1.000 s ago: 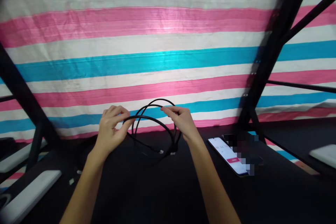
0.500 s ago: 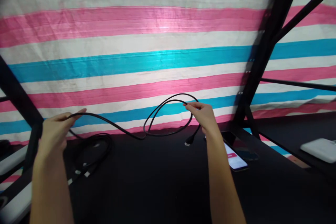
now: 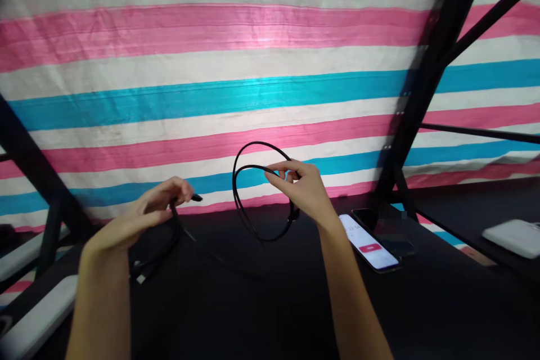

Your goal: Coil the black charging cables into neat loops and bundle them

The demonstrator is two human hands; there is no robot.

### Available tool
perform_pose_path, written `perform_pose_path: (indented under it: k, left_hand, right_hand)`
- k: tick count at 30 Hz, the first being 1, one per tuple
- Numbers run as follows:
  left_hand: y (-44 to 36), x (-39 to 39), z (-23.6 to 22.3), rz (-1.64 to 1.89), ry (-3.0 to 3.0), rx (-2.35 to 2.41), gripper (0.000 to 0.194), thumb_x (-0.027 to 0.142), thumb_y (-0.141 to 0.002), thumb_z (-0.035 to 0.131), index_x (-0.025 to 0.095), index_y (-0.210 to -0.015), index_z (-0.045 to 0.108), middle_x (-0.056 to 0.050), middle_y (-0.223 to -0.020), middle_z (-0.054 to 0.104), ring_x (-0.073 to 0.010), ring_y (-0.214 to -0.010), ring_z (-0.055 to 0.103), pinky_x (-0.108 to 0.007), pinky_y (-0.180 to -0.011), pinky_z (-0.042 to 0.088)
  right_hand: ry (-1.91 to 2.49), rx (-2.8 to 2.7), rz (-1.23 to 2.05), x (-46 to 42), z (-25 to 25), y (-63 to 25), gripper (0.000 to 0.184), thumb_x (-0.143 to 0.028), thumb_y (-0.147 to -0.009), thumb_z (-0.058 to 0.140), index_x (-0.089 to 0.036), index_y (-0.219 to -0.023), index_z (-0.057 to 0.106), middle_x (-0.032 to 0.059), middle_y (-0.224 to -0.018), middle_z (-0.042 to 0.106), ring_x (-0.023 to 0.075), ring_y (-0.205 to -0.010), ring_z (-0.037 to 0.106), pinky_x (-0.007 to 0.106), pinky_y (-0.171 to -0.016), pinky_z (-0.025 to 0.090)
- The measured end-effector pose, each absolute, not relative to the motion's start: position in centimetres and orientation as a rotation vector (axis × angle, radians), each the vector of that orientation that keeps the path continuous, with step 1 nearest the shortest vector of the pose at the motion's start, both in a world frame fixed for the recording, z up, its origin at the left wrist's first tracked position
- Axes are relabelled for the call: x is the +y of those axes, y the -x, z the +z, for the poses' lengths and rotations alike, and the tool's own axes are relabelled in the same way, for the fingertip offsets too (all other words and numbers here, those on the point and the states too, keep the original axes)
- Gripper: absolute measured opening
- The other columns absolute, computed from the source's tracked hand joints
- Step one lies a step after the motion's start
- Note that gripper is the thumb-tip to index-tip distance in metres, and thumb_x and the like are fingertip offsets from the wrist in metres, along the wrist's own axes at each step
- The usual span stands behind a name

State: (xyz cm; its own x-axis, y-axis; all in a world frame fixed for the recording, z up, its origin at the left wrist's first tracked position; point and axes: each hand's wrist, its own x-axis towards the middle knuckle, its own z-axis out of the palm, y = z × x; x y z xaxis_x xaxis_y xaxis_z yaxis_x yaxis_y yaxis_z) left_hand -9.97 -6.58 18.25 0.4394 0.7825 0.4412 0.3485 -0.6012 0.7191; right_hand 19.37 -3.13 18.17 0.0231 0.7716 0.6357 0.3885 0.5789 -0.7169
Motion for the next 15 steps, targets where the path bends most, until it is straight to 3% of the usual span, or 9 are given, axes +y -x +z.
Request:
perform_pose_path:
  k: [5, 7, 10, 13, 15]
  left_hand:
    - [6.9, -5.1, 17.6, 1.232, -2.089, 1.103, 0.026, 0.027, -0.083, 0.036, 0.023, -0.102, 0.055, -0.006, -0.102, 0.055, -0.0207, -0.095, 0.05, -0.033, -0.084, 0.039]
    - [7.2, -4.7, 17.5, 1.249, -2.128, 1.052, 0.028, 0.032, -0.087, 0.033, 0.021, -0.091, 0.058, -0.006, -0.097, 0.057, -0.0212, -0.093, 0.051, -0.033, -0.085, 0.038]
    - [9.8, -4.6, 17.5, 1.429, -2.124, 1.049, 0.037, 0.044, -0.089, 0.032, 0.021, -0.069, 0.052, -0.005, -0.076, 0.051, -0.0192, -0.075, 0.047, -0.032, -0.071, 0.039]
    - [14.3, -5.1, 17.1, 1.642, -2.06, 1.318, 0.044, 0.061, -0.072, 0.059, 0.021, -0.057, 0.046, -0.001, -0.069, 0.044, -0.0174, -0.069, 0.041, -0.03, -0.063, 0.035]
    - [17.6, -5.9, 16.6, 1.741, -2.051, 1.351, 0.053, 0.075, -0.06, 0.06, 0.023, -0.06, 0.049, 0.0, -0.072, 0.044, -0.0179, -0.071, 0.04, -0.03, -0.061, 0.033]
  right_hand:
    - [0.892, -1.562, 0.328, -3.9, 18.4, -19.1, 0.02, -0.037, -0.071, 0.071, -0.021, -0.081, 0.074, -0.0034, -0.055, 0.039, 0.0086, -0.052, 0.031, 0.025, -0.049, 0.024]
    - [0.85, -1.536, 0.319, -3.7, 18.4, -19.4, 0.022, -0.038, -0.074, 0.067, -0.021, -0.086, 0.073, -0.0036, -0.056, 0.039, 0.0086, -0.052, 0.03, 0.025, -0.049, 0.026]
    - [0.838, -1.426, 0.277, -2.9, 18.4, -20.8, 0.032, -0.037, -0.075, 0.066, -0.023, -0.103, 0.069, -0.003, -0.063, 0.046, 0.0088, -0.054, 0.035, 0.025, -0.052, 0.033]
    - [0.842, -1.162, 0.093, -1.8, 18.3, -23.8, 0.031, -0.032, -0.072, 0.068, -0.019, -0.1, 0.07, -0.0006, -0.067, 0.053, 0.0097, -0.058, 0.041, 0.026, -0.057, 0.038]
    - [0.806, -0.931, -0.04, -1.1, 18.1, -26.5, 0.023, -0.027, -0.07, 0.069, -0.014, -0.089, 0.073, 0.0014, -0.068, 0.056, 0.0102, -0.059, 0.043, 0.028, -0.059, 0.039]
